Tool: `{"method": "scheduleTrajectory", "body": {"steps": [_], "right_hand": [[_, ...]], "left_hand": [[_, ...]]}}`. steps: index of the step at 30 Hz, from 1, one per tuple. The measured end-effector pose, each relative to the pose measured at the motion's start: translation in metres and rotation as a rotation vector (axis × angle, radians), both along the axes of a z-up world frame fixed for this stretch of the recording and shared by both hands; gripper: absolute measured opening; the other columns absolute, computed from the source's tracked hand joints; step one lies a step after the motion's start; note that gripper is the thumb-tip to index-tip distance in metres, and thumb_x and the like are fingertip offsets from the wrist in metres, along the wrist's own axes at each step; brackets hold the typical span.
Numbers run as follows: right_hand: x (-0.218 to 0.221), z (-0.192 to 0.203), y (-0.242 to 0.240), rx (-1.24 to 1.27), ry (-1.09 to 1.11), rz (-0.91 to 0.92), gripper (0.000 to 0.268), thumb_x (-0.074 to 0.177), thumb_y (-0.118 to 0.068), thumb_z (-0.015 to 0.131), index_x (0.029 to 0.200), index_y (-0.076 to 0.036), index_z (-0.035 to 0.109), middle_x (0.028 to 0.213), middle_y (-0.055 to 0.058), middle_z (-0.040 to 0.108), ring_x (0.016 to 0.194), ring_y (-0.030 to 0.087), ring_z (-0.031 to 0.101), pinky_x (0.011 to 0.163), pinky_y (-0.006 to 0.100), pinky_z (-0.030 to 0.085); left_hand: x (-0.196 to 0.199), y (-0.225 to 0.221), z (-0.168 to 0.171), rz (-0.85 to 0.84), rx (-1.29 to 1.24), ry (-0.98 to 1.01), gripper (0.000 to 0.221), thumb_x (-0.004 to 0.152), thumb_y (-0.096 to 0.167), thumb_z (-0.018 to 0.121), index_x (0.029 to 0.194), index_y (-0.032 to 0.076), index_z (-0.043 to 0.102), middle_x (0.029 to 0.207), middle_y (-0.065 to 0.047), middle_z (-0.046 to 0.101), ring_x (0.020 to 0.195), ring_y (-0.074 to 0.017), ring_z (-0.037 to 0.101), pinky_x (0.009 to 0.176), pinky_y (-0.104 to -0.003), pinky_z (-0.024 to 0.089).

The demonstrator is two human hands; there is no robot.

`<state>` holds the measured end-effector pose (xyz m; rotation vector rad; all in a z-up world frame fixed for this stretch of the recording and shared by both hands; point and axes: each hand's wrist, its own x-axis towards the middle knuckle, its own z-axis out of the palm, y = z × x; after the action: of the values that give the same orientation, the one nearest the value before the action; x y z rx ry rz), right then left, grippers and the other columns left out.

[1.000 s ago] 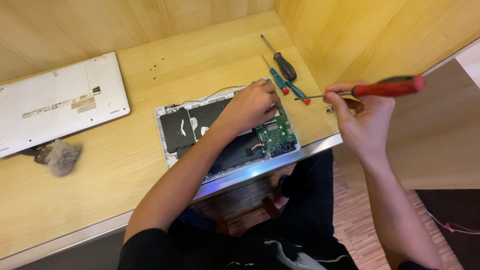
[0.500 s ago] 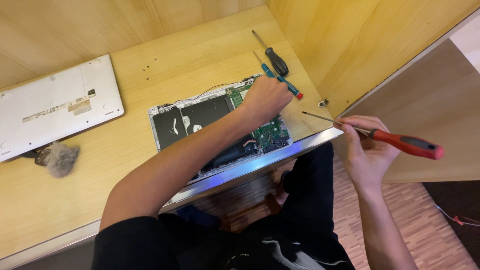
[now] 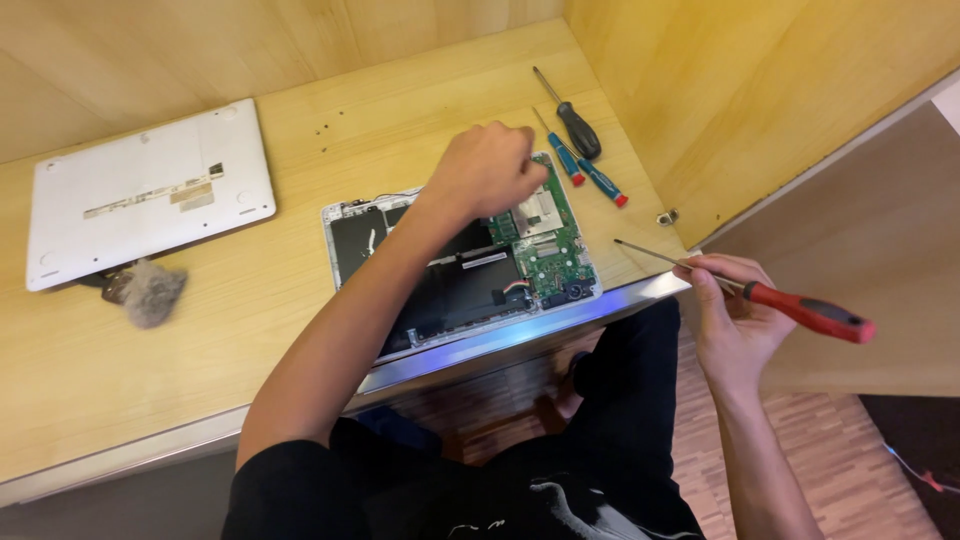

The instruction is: Disassembling a laptop by unscrewing internal components and removing the motherboard and other parts.

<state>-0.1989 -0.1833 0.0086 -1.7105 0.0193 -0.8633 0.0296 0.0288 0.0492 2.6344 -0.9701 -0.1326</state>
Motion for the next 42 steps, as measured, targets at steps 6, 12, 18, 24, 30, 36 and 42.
{"method": "scheduleTrajectory", "body": {"steps": [6, 12, 18, 24, 30, 36, 42], "right_hand": [[0.030, -0.018, -0.004, -0.254, -0.030, 0.062, 0.006, 0.098, 0.005, 0.076, 0.104, 0.005, 0.075, 0.105, 0.026, 0.071, 0.101, 0.039, 0.072, 0.091, 0.049, 0.057], [0.041, -0.027, -0.001, -0.135, 0.039, 0.144, 0.007, 0.097, 0.014, 0.072, 0.103, 0.012, 0.072, 0.104, 0.031, 0.069, 0.086, 0.036, 0.071, 0.076, 0.046, 0.061], [0.041, -0.032, -0.002, -0.154, 0.047, 0.142, 0.008, 0.094, 0.014, 0.074, 0.102, 0.010, 0.074, 0.101, 0.028, 0.069, 0.086, 0.037, 0.073, 0.075, 0.045, 0.061], [0.038, -0.030, 0.003, -0.007, 0.083, 0.150, 0.007, 0.100, 0.012, 0.069, 0.106, 0.011, 0.071, 0.093, 0.025, 0.068, 0.080, 0.031, 0.072, 0.075, 0.042, 0.062], [0.029, -0.037, -0.001, 0.198, 0.126, 0.168, 0.013, 0.104, 0.006, 0.061, 0.114, 0.011, 0.067, 0.099, 0.023, 0.069, 0.087, 0.027, 0.072, 0.081, 0.039, 0.063], [0.003, -0.025, -0.029, 0.251, 0.115, 0.462, 0.066, 0.091, -0.022, 0.062, 0.149, 0.004, 0.046, 0.145, 0.032, 0.055, 0.107, 0.042, 0.069, 0.092, 0.049, 0.064], [-0.013, -0.011, -0.046, 0.433, 0.137, 0.427, 0.044, 0.095, -0.051, 0.067, 0.121, -0.017, 0.057, 0.104, 0.020, 0.072, 0.081, 0.036, 0.076, 0.060, 0.044, 0.068]], "left_hand": [[0.040, 0.123, -0.008, 0.370, -0.027, -0.132, 0.037, 0.092, 0.034, 0.050, 0.087, 0.004, 0.073, 0.083, -0.031, 0.070, 0.089, -0.0557, 0.070, 0.075, -0.065, 0.055], [0.080, 0.219, -0.038, 0.615, 0.152, -0.156, 0.035, 0.097, 0.027, 0.042, 0.107, 0.006, 0.068, 0.091, -0.029, 0.072, 0.091, -0.0496, 0.073, 0.077, -0.060, 0.057], [0.112, 0.254, -0.099, 0.601, 0.338, -0.202, 0.030, 0.101, 0.025, 0.053, 0.105, 0.004, 0.074, 0.087, -0.023, 0.075, 0.090, -0.0446, 0.075, 0.087, -0.056, 0.053], [0.102, 0.247, -0.070, 0.635, 0.233, -0.172, 0.010, 0.093, 0.013, 0.072, 0.094, 0.014, 0.082, 0.087, -0.021, 0.076, 0.088, -0.0477, 0.074, 0.085, -0.053, 0.052], [0.093, 0.255, -0.066, 0.670, 0.027, -0.113, 0.017, 0.093, 0.005, 0.070, 0.097, 0.016, 0.082, 0.090, -0.024, 0.074, 0.089, -0.0507, 0.073, 0.077, -0.054, 0.060], [0.041, 0.209, -0.015, 0.593, -0.169, -0.159, 0.024, 0.095, 0.020, 0.062, 0.115, 0.016, 0.072, 0.107, -0.009, 0.076, 0.095, -0.0291, 0.071, 0.084, -0.047, 0.050], [-0.067, 0.101, -0.027, 0.125, -0.061, -0.058, 0.068, 0.103, 0.056, 0.043, 0.156, 0.014, 0.035, 0.159, -0.015, 0.040, 0.153, -0.0340, 0.025, 0.121, -0.064, 0.008]]}}
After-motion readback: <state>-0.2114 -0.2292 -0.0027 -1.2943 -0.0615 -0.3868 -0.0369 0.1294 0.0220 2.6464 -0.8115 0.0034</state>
